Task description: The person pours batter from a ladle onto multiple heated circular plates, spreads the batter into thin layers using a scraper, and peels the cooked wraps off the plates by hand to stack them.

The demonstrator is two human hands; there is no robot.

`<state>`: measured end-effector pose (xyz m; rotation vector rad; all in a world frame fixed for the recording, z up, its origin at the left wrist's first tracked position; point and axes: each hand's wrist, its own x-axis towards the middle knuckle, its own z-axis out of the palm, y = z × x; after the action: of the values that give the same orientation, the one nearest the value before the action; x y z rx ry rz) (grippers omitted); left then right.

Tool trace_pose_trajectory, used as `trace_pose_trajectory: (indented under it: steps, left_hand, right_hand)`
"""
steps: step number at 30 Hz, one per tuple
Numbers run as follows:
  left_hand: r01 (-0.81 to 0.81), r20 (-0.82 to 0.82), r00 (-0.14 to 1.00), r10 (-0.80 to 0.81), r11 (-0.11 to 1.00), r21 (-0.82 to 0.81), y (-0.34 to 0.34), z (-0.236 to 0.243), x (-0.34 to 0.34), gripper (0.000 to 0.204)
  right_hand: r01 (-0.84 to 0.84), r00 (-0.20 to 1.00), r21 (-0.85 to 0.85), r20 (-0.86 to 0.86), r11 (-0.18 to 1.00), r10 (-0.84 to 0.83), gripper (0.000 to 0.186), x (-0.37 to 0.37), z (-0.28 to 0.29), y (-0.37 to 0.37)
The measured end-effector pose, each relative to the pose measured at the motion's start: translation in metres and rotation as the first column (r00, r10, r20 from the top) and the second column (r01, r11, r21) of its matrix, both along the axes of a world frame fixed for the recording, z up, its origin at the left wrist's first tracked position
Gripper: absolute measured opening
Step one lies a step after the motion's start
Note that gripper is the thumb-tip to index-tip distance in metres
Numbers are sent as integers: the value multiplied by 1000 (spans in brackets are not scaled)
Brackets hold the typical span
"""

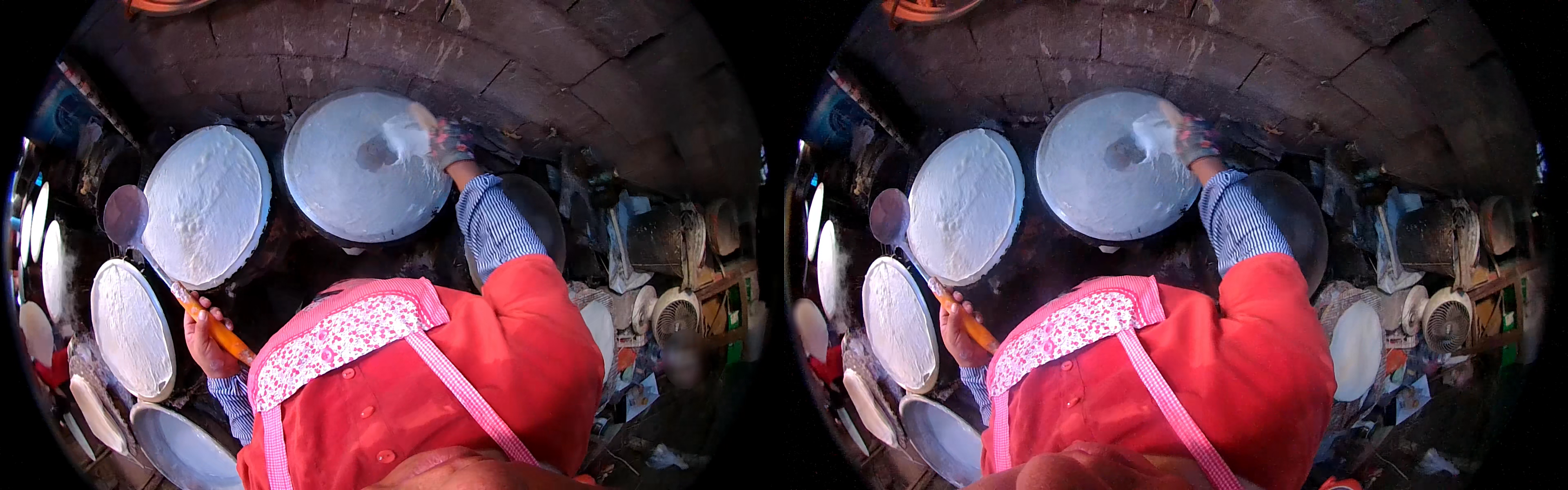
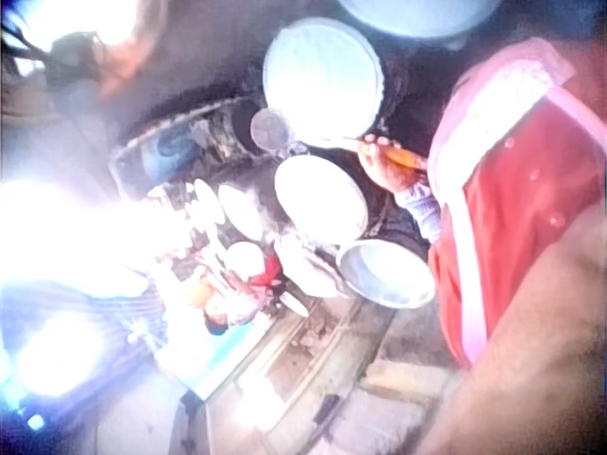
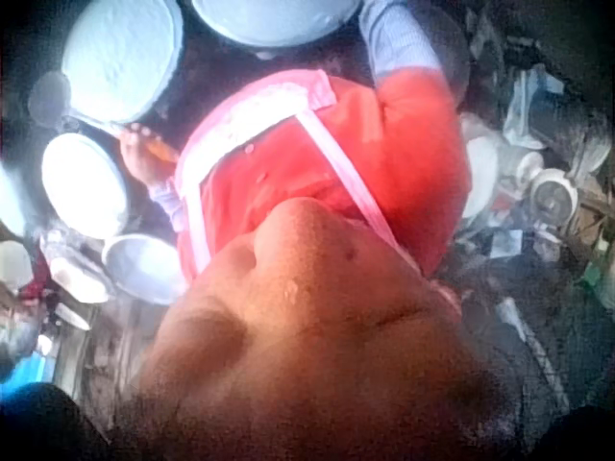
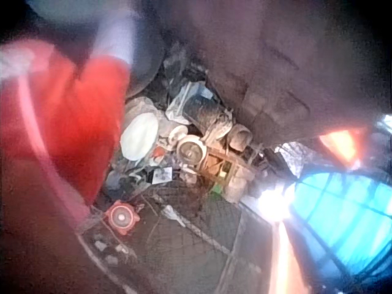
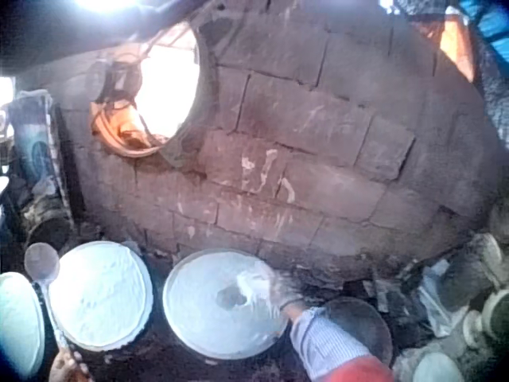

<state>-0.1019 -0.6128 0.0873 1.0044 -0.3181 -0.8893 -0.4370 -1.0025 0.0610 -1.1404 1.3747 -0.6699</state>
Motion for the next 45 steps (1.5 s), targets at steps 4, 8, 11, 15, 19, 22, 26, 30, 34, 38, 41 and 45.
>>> trace_pose_trajectory:
  steps: [4,8,11,15,19,22,26,30,34,38,41,45]
  left_hand:
    - [39,10,999,-39,999,28,-9,-6,19,33]
    - [56,-31,998,-55,998,33,-15,-8,37,34]
    - [52,-35,998,-51,998,25,-12,-11,45,34]
    - [99,-53,994,-97,995,30,-19,-15,46,35]
    - [100,-49,994,-98,994,40,-16,-14,43,35]
    - [68,-29,997,-67,997,45,-8,-8,35,35]
    - [57,3,998,-58,995,77,-6,-7,22,34]
    - [42,25,999,-45,992,120,-2,1,5,33]
    - [90,34,995,-94,989,115,-9,5,-7,31]
    - [100,41,994,-104,990,98,-16,5,-18,34]
    - [85,38,995,-90,989,117,-17,7,-21,35]
    - [90,2,996,-91,990,109,-20,3,-20,35]
  right_hand:
    - [-594,412,-364,-904,718,-117,28,13,-14,27]
    - [-571,365,-301,-926,764,-91,33,45,4,48]
    - [-449,313,-231,-945,863,-90,39,29,10,58]
    - [-495,459,-402,-874,770,-161,32,58,-13,83]
    - [-518,450,-286,-893,806,-27,29,88,4,58]
    - [-512,508,-406,-854,757,-113,28,60,21,24]
    - [-675,296,-189,-955,713,27,26,65,16,10]
    - [-840,335,-272,-940,469,55,24,81,14,45]
    - [-715,491,-500,-857,488,-159,25,59,-12,7]
    - [-898,360,-327,-931,296,66,24,64,2,57]
    - [-837,401,-301,-906,456,138,29,38,6,70]
    - [-101,742,-343,-651,934,-159,40,-20,-8,61]
